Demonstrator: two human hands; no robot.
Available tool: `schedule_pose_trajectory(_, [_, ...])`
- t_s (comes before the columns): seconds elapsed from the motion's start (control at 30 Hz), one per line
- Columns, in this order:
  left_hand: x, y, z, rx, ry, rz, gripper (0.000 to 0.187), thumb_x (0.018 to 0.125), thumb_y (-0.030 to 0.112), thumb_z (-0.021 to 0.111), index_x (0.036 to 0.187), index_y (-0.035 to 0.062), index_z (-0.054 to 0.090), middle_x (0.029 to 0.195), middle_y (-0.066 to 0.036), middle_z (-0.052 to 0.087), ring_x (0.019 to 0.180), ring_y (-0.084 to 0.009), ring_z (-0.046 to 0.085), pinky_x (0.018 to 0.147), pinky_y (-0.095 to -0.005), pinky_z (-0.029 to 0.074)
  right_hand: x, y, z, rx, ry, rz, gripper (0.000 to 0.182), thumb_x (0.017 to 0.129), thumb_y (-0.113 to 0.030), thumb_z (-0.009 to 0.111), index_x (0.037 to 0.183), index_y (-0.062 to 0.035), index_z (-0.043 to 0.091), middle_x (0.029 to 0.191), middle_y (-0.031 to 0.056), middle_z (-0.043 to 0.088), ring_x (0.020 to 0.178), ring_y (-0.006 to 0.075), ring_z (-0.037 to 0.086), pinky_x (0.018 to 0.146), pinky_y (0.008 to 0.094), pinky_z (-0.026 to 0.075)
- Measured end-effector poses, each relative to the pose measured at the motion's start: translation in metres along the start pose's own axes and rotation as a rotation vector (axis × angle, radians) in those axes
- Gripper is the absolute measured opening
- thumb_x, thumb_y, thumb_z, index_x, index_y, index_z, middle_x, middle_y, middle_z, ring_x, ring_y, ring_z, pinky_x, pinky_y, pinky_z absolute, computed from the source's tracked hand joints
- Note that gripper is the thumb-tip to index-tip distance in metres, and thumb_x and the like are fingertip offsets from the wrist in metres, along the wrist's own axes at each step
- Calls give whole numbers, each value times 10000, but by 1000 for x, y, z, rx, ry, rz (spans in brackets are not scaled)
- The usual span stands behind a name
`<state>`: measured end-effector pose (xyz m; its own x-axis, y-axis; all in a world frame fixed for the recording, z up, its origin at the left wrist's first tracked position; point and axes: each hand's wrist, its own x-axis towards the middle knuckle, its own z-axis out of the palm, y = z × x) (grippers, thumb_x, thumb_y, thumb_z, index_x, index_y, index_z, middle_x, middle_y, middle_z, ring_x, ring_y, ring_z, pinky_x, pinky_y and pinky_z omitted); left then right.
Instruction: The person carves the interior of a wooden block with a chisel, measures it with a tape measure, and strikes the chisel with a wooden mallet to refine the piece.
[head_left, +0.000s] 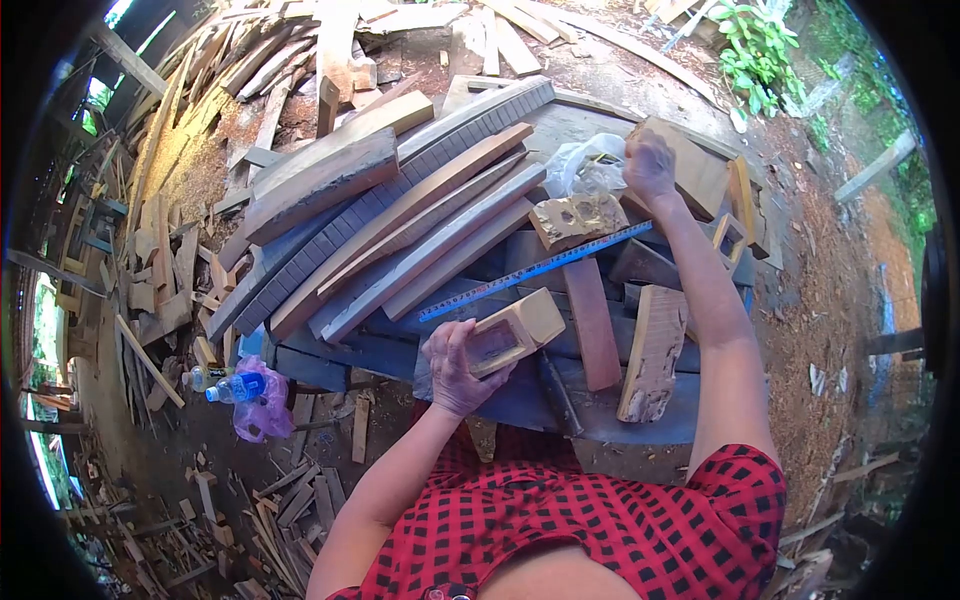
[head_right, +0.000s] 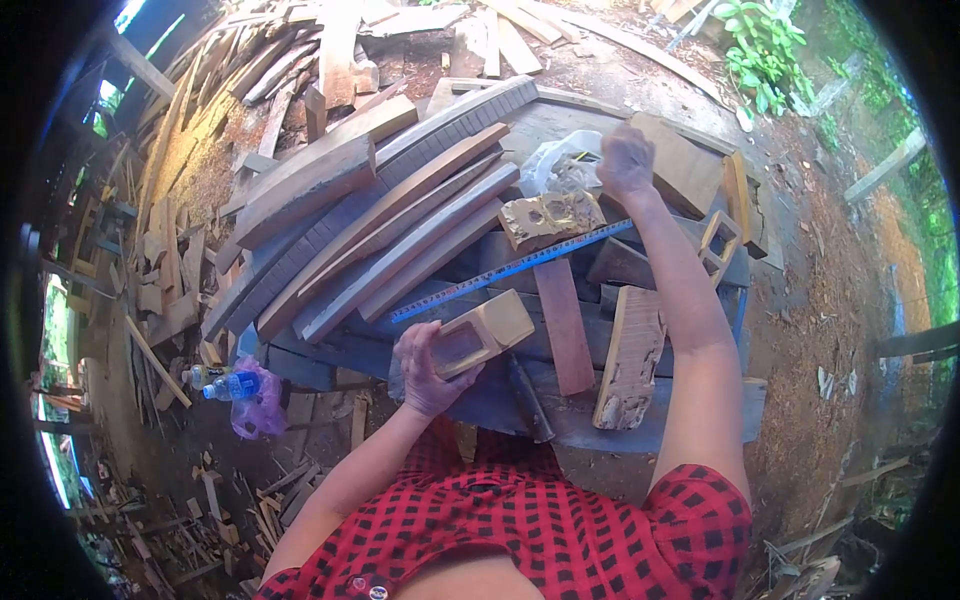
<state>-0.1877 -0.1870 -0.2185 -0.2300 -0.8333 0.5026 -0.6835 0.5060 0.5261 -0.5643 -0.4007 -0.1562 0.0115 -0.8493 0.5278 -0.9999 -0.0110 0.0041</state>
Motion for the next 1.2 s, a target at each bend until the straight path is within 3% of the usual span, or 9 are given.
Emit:
schedule_pose_trajectory(0.13, [-1,0,1,5,4,5,895,579,387,874,1311,134,427,1161,-116,530,1107,-326,507,949,-463,377,17,-8,50,368,-170,-60,182,740,-161,571,785,-48,706,811,191,669,796,343,651,752,412,507])
schedule_pose_trajectory(0.2, [-1,-1,1,8,11,4,893,580,388,874,1311,134,428,1161,-116,530,1107,-325,505,949,-461,377,25,-6,71,486,-422,81,206,746,-167,563,768,-32,716,790,200,679,735,372,651,712,428,515])
schedule_pose_trajectory(0.37, [1,-1,-1,-4,-3,4,885,575,383,880,1299,131,437,1160,-118,528,1098,-323,503,945,-454,381,22,18,91,112,-445,261,224,759,-130,559,874,-41,729,938,220,689,915,362,675,830,429,523])
schedule_pose_trajectory(0.6, [2,-2,-1,-16,7,2,872,573,387,881,1285,128,448,1146,-114,529,1082,-324,508,937,-452,382,34,24,87,36,-680,198,272,810,-143,580,1024,-46,718,1137,201,661,1088,311,639,934,412,500])
schedule_pose_trajectory(0.73, [3,-2,-2,-27,-5,0,870,575,398,877,1281,126,450,1128,-107,528,1072,-318,508,927,-454,380,42,13,86,-73,-705,153,263,811,-122,579,1021,-56,722,1117,200,669,1064,305,653,942,404,503])
schedule_pose_trajectory(0.8, [2,-2,-2,-29,-11,-5,870,574,400,876,1281,125,449,1123,-105,526,1071,-316,508,925,-454,378,45,9,88,-237,-691,-62,263,840,-154,540,1002,-75,731,1097,175,683,1034,291,668,924,395,513])
schedule_pose_trajectory(1.0, [1,-2,-1,-40,-15,-15,899,549,378,881,1295,150,433,1165,-85,510,1115,-293,495,939,-449,354,56,51,157,-20,-501,-266,271,830,-229,539,1001,-100,706,1072,116,683,1019,275,647,869,351,520])
schedule_pose_trajectory(1.13, [0,-3,-1,-43,-28,-16,899,551,380,880,1295,146,433,1172,-88,510,1117,-296,495,939,-449,354,52,51,158,34,-471,-163,281,829,-242,540,1002,-95,706,1052,124,684,987,273,654,863,344,523])
schedule_pose_trajectory(1.2, [1,-4,-2,-41,-28,-19,899,552,382,880,1295,146,433,1173,-88,510,1118,-296,496,938,-450,354,54,49,152,-67,-626,-141,270,859,-246,533,1002,-92,702,1052,122,688,974,260,659,854,336,520])
